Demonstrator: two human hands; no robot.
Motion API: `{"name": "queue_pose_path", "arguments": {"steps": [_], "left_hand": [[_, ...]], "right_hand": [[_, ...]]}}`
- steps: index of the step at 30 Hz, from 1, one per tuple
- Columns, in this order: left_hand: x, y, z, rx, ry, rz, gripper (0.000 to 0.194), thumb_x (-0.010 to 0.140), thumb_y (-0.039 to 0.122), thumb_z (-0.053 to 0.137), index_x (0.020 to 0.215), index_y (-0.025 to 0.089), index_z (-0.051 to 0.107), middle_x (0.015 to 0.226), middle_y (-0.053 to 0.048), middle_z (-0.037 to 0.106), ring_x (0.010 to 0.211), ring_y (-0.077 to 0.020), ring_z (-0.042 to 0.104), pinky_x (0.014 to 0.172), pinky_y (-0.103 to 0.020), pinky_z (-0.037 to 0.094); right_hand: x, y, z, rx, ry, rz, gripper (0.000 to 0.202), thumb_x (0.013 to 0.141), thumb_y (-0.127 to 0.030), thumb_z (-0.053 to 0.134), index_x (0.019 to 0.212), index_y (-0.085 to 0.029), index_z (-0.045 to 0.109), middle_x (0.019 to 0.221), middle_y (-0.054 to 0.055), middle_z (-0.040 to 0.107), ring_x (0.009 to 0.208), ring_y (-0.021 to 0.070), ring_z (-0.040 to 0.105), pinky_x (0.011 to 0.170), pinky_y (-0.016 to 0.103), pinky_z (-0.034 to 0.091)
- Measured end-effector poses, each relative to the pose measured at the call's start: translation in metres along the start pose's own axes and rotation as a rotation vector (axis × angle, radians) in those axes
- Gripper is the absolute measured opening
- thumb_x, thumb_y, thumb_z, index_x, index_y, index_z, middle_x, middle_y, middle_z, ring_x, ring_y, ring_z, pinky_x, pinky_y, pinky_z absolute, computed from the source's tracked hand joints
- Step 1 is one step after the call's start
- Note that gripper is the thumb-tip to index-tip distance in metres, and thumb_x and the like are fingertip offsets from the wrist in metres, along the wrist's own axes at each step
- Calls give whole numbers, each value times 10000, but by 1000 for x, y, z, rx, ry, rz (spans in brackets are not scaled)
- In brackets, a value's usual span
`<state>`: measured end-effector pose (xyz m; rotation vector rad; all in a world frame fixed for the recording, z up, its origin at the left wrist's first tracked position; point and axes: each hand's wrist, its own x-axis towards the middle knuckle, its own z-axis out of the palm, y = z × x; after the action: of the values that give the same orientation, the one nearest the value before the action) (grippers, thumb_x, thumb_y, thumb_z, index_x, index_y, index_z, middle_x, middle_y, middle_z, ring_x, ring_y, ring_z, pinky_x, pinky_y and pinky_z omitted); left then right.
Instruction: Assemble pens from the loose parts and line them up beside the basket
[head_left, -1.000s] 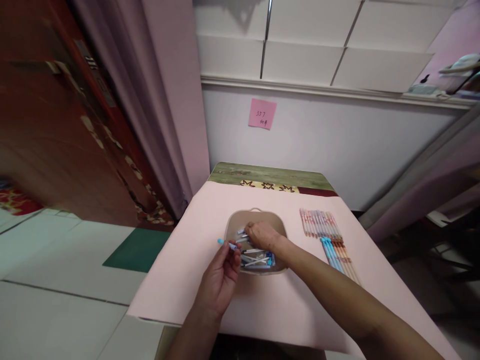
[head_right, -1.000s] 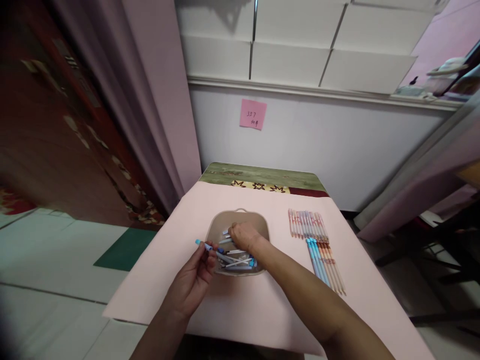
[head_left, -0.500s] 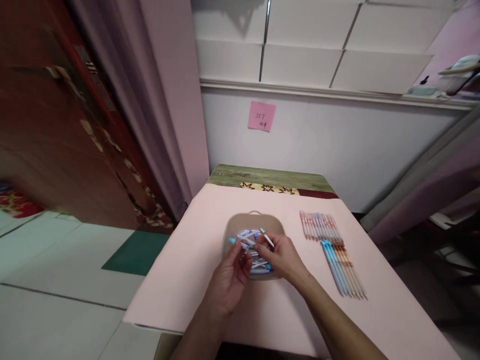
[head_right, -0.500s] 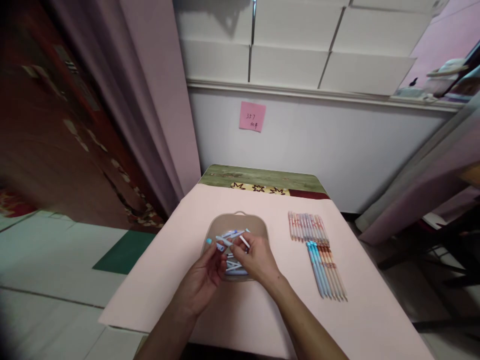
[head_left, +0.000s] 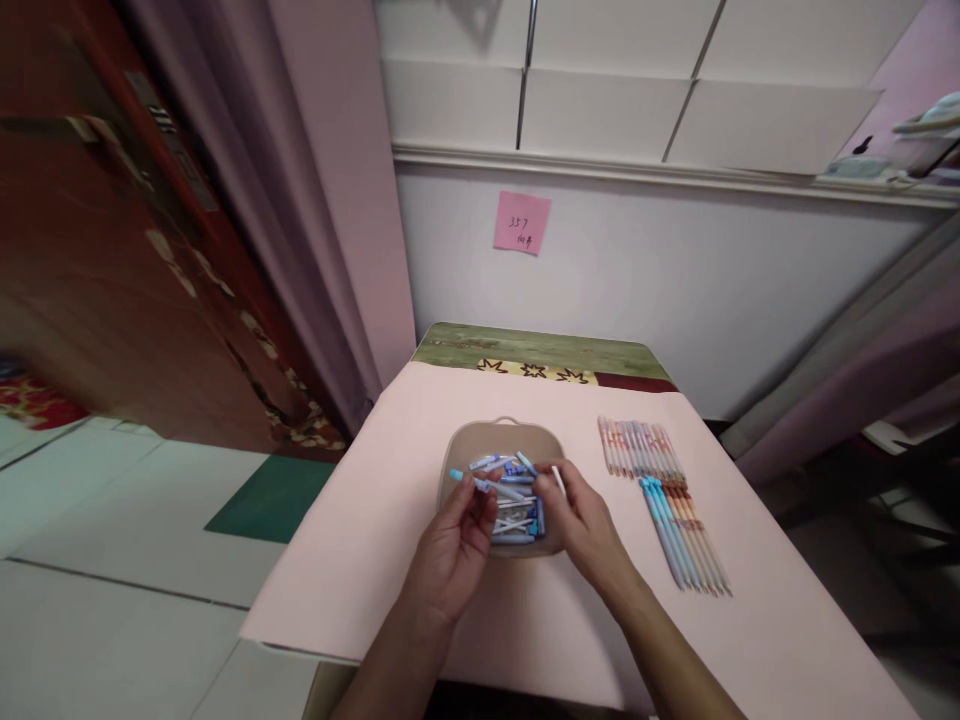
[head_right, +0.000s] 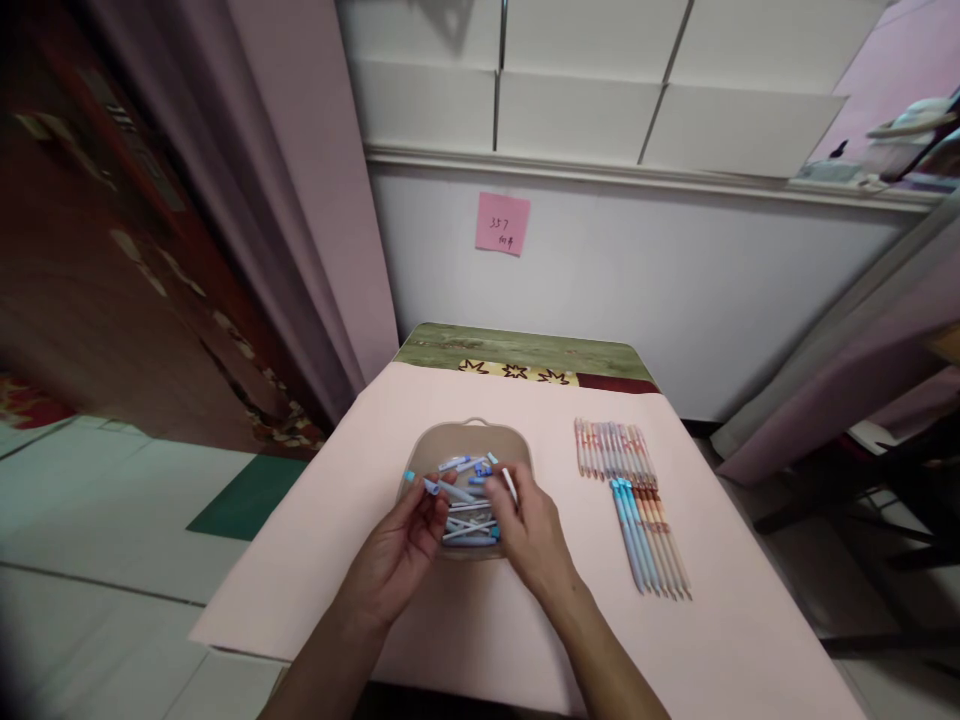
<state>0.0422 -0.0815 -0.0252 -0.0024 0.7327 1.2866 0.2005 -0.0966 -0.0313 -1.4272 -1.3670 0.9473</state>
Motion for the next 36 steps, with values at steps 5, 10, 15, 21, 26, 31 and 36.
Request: {"name": "queue_pose_path", "arguments": {"steps": [5,10,15,21,26,31,36], "left_hand": [[-1,9,6,-42,16,-42,136,886,64,500,858,68,632,932,-157,707,683,-116,675,593,-182,580],[0,9,5,-53,31,-60,129,895,66,484,877,67,612,943,-160,694,715,-128,679,595,-192,584],[-2,10,5,-62,18,-68,132,896,62,479,897,59,611,919,-159,694,676,-115,670,589,-186,581],[-2,10,6,-66,14,-78,140,900,68,472,929,79,609,906,-140,705,669,-114,672,578,-183,580],[-3,10,6,-75,15,-77,138,895,71,480,918,71,616,914,-150,703,646,-113,667,567,-187,581],[-6,13,8,-48,21,-61,139,892,63,480,866,56,616,924,-168,691,646,-110,659,574,-183,576],[-7,13,8,-50,20,-65,137,886,56,486,877,52,623,917,-168,689,652,-118,659,568,-189,577]], "right_hand": [[-11,2,-16,208,110,34,320,922,-447,385,816,-199,557,751,10,593,546,123,427,503,223,363],[-16,1,-19,256,111,22,314,856,-470,554,846,-174,656,709,20,602,682,153,532,631,243,429],[-18,-4,-13,222,84,47,393,890,-485,488,1013,-153,659,508,-52,444,459,101,389,452,214,337],[-22,1,-6,202,-48,40,314,903,-454,468,1033,-191,579,679,-20,563,585,118,495,529,213,398],[-21,1,-7,312,-44,79,320,878,-506,506,852,-193,565,778,28,642,715,163,580,669,269,469],[-19,-1,-12,266,36,38,292,804,-467,636,832,-177,654,791,24,631,741,156,552,659,240,433],[-21,0,-12,309,57,86,286,777,-452,671,826,-171,652,671,-1,602,601,123,512,535,216,406]]}}
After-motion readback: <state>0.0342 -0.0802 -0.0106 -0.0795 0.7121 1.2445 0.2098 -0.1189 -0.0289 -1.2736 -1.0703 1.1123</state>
